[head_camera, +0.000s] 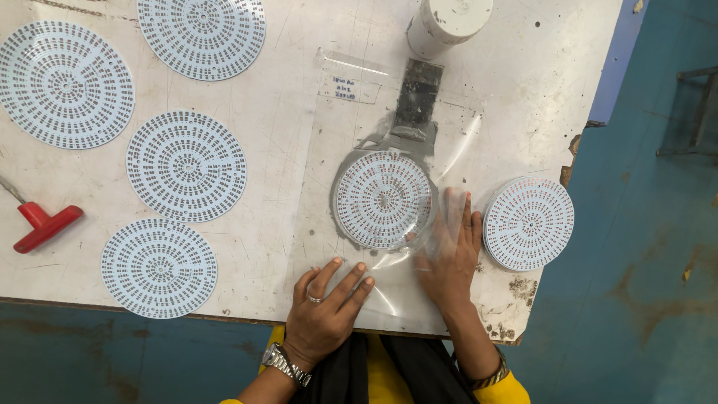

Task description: The person places a circular perforated disc under a transparent sheet, then uses a squeegee to spread gray paste over the disc. The person repeats this process with another disc, smoothing the paste and moving the finished disc aside.

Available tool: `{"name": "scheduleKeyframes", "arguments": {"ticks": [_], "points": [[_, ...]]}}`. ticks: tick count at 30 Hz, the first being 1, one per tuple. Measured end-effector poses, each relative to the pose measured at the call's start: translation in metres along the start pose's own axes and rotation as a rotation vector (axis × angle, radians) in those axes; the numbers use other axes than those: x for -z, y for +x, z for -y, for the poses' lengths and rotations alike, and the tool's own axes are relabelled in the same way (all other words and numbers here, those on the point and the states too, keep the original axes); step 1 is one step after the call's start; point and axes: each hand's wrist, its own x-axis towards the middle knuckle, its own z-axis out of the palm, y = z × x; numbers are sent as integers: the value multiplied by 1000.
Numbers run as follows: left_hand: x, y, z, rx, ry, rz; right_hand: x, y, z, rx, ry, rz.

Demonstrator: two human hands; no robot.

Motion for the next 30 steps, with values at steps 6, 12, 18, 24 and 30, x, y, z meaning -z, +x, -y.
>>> {"name": "scheduleKeyframes", "arguments": {"ticks": [6, 12, 18, 24, 30], "points": [[0, 0, 0, -1, 5, 4, 1, 1, 1, -12, -4, 10], [1, -1, 0, -2, 0, 9, 2, 0, 1, -32, -8, 35], [1, -1, 1, -5, 12, 16, 2, 0, 1, -10, 0, 2], [1, 0, 0, -5, 12, 4, 0, 0, 0, -1, 33, -10], [3, 0, 0, -8, 7, -4, -1, -2, -2, -23, 19, 3]]}}
